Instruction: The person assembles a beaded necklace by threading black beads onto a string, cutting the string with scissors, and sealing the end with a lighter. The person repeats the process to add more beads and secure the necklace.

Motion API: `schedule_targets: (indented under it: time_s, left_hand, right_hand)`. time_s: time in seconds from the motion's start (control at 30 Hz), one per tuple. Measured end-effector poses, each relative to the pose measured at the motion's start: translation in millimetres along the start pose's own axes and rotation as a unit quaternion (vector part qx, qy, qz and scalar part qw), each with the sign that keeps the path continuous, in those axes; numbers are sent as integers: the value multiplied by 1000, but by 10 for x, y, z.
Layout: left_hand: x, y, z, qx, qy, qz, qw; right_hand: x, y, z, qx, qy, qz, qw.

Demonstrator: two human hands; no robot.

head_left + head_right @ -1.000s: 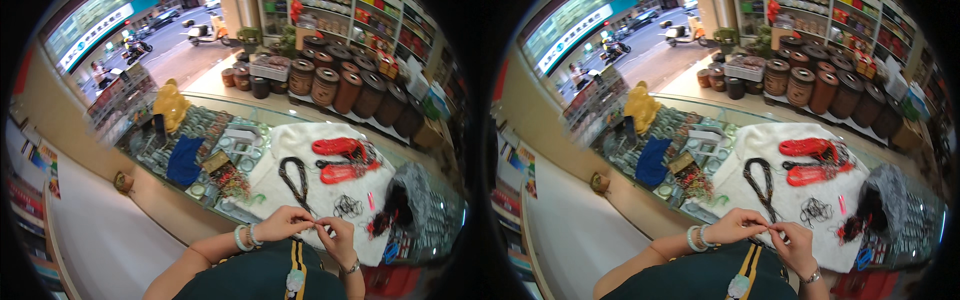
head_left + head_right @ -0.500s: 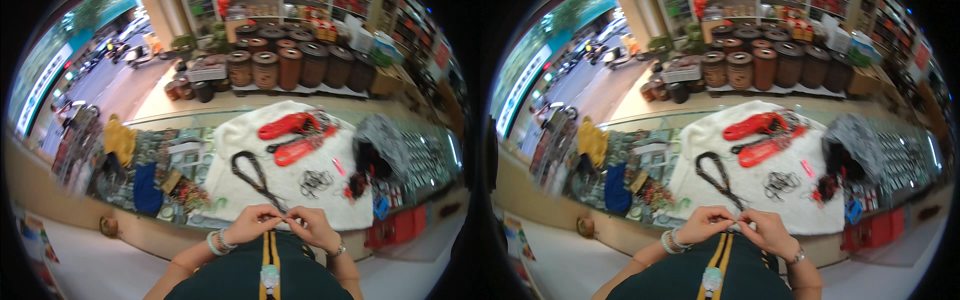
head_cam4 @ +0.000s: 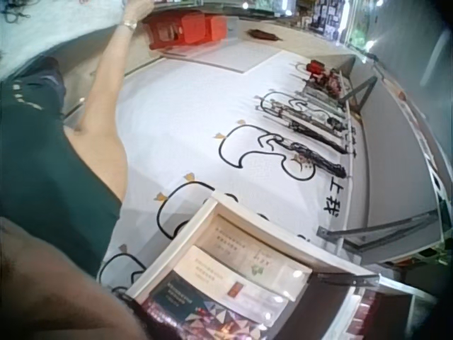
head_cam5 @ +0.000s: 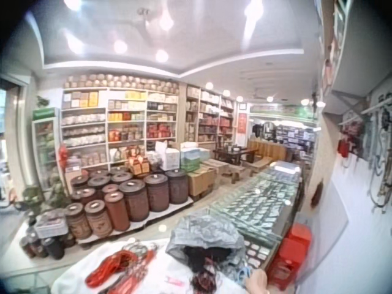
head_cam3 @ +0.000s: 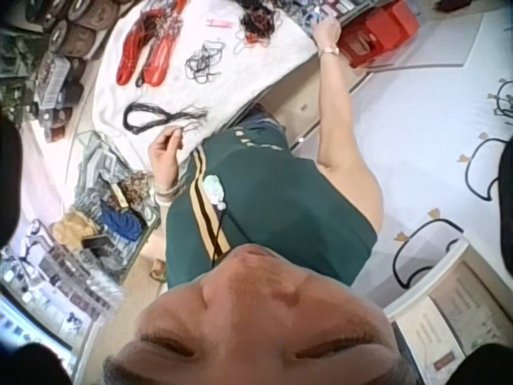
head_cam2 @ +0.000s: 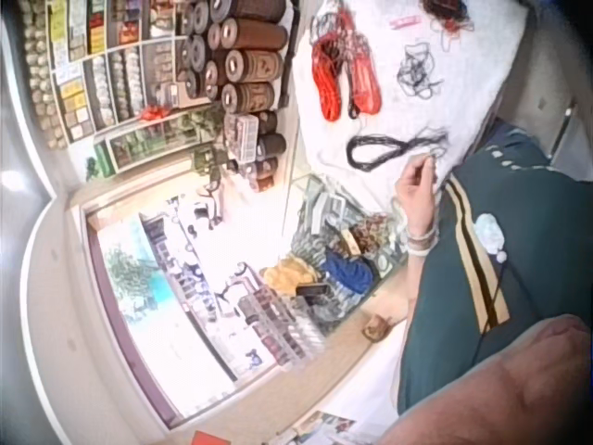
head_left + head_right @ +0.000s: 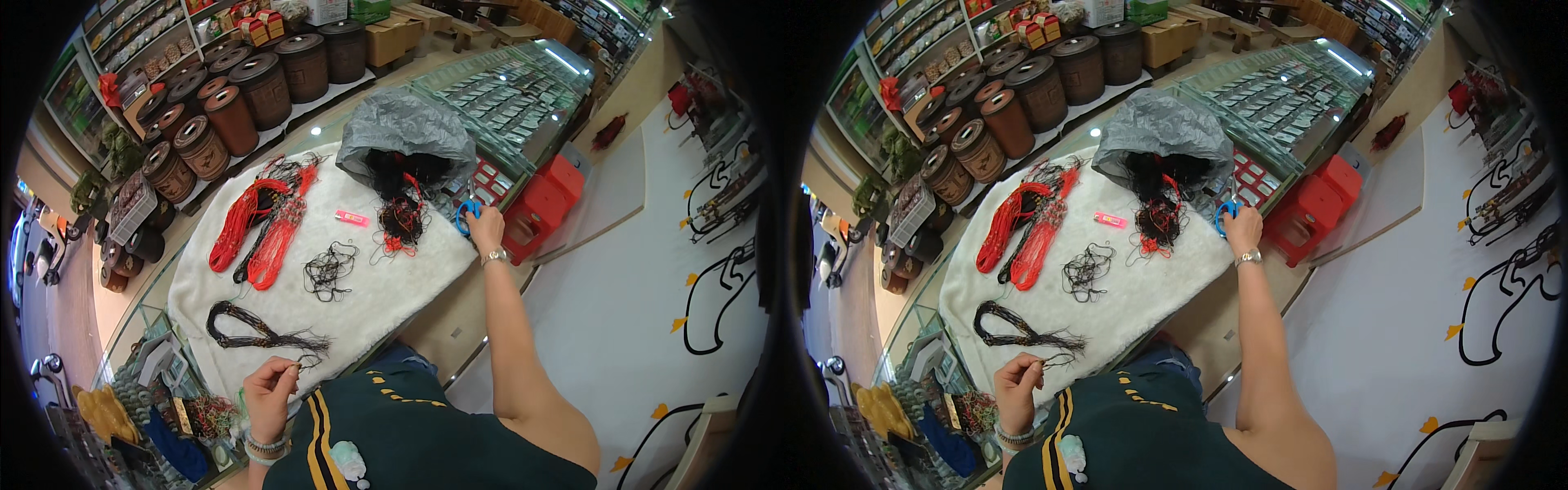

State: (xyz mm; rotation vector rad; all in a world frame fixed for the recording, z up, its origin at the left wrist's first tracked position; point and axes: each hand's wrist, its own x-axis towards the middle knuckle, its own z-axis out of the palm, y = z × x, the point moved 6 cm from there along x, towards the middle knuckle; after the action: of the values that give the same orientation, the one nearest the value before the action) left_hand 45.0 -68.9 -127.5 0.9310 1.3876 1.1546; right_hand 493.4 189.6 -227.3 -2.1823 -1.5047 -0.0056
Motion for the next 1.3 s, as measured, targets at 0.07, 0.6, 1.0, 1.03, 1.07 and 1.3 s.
schedule_targets:
  time_s: [0.07, 0.6, 1.0, 1.03, 1.07, 1.3]
  left_hand:
    - [11, 20, -8, -3, 6, 4, 1000]
    - [-60, 123, -270, -151, 117, 53, 980]
    - [-206, 197, -458, -142, 102, 41, 984]
    - [-215, 201, -462, -140, 103, 39, 984]
    - [-224, 199, -463, -144, 106, 36, 983]
    - [-264, 205, -448, -118, 109, 43, 986]
  right_hand:
    - [79, 179, 211, -80, -7, -2, 997]
    - [-1084, -801, -199, 500, -308, -40, 809]
    - [-2543, -2455, -1032, 361, -536, -380, 661]
    - [-2565, -2453, -1008, 338, -540, -385, 668]
    - [-2572, -2454, -1016, 354, -540, -384, 660]
    - [-2614, -2447, -1010, 335, -560, -375, 658]
